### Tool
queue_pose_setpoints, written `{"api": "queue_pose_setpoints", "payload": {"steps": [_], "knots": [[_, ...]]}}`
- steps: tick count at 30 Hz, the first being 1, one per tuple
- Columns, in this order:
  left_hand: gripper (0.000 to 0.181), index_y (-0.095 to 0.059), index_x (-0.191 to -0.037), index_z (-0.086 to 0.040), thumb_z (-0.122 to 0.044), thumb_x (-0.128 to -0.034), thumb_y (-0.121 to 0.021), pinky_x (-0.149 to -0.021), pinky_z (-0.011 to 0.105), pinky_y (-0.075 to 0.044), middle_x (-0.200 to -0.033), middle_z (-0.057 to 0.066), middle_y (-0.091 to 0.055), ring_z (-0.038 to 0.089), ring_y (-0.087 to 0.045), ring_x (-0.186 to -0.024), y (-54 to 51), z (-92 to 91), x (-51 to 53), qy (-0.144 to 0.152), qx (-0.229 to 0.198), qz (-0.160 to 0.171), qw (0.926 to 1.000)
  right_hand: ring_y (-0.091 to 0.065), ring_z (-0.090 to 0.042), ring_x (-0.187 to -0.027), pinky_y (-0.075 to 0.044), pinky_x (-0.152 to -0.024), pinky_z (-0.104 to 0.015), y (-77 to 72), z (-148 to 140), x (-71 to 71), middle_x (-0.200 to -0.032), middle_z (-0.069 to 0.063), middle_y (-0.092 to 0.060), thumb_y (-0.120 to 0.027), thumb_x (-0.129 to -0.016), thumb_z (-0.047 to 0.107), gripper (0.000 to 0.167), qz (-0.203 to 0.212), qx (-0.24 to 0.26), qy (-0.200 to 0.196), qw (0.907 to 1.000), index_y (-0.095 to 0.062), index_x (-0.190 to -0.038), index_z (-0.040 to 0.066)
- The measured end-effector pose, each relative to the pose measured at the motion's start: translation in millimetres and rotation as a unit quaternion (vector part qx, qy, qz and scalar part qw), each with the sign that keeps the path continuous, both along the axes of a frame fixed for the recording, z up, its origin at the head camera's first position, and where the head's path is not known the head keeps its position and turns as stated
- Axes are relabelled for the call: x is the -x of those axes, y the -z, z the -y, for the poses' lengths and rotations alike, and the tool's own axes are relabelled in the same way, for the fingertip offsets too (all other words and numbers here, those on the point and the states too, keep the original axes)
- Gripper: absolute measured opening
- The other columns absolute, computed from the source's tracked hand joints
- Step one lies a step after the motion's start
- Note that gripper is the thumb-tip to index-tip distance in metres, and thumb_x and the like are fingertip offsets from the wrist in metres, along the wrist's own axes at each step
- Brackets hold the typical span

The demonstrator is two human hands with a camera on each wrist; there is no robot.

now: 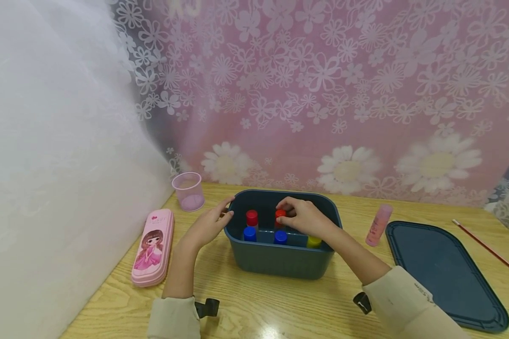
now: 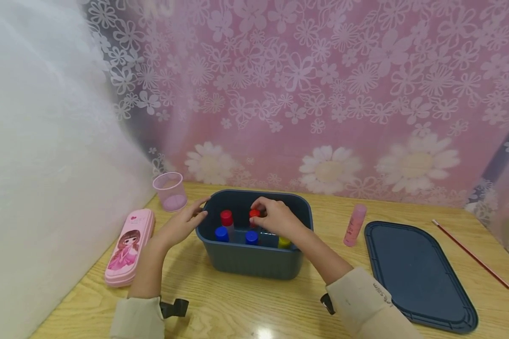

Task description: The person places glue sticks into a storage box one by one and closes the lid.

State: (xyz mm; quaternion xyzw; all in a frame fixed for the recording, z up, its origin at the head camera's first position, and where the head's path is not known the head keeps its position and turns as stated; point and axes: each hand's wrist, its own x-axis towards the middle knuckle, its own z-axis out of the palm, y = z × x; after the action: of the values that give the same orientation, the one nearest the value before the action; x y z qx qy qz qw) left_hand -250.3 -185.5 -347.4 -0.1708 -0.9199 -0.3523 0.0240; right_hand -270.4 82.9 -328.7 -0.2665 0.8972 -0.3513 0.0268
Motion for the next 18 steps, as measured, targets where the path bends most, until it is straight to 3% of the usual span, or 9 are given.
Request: {"api": "queue_pose_setpoints", "payload": {"steps": [8, 18], "knots": [[0.048, -0.031, -0.144, -0.017, -0.030, -0.0986, -0.042, -0.091, 0.050, -0.040, -0.124, 0.015, -0.054, 0.028, -0.050, -0.113, 0.6, -0.3, 0.9, 0.001, -0.002, 0.005, 1.0000, -0.058, -0.025, -0.096, -0.048, -0.081, -0.037, -15.8, -19.6, -3.6, -0.107, -0.010, -0.060, -0.061, -0.090, 0.017, 0.032, -0.011, 0.018, -0.002, 0.9998, -0.055, -0.117, 0.001], [0.048, -0.031, -0.144, -0.018, -0.030, -0.0984, -0.042, -0.093, 0.050, -0.038, -0.124, 0.015, -0.054, 0.029, -0.050, -0.114, 1.7, 0.7, 0.7, 0.003, -0.004, 0.000, 1.0000, -0.055, -0.035, -0.101, -0.048, -0.081, -0.045, -43.3, -71.0, -14.3, -0.112, -0.020, -0.057, -0.058, -0.092, 0.015, 0.031, -0.046, 0.068, 0.034, 0.9960, -0.053, -0.117, -0.003]]}}
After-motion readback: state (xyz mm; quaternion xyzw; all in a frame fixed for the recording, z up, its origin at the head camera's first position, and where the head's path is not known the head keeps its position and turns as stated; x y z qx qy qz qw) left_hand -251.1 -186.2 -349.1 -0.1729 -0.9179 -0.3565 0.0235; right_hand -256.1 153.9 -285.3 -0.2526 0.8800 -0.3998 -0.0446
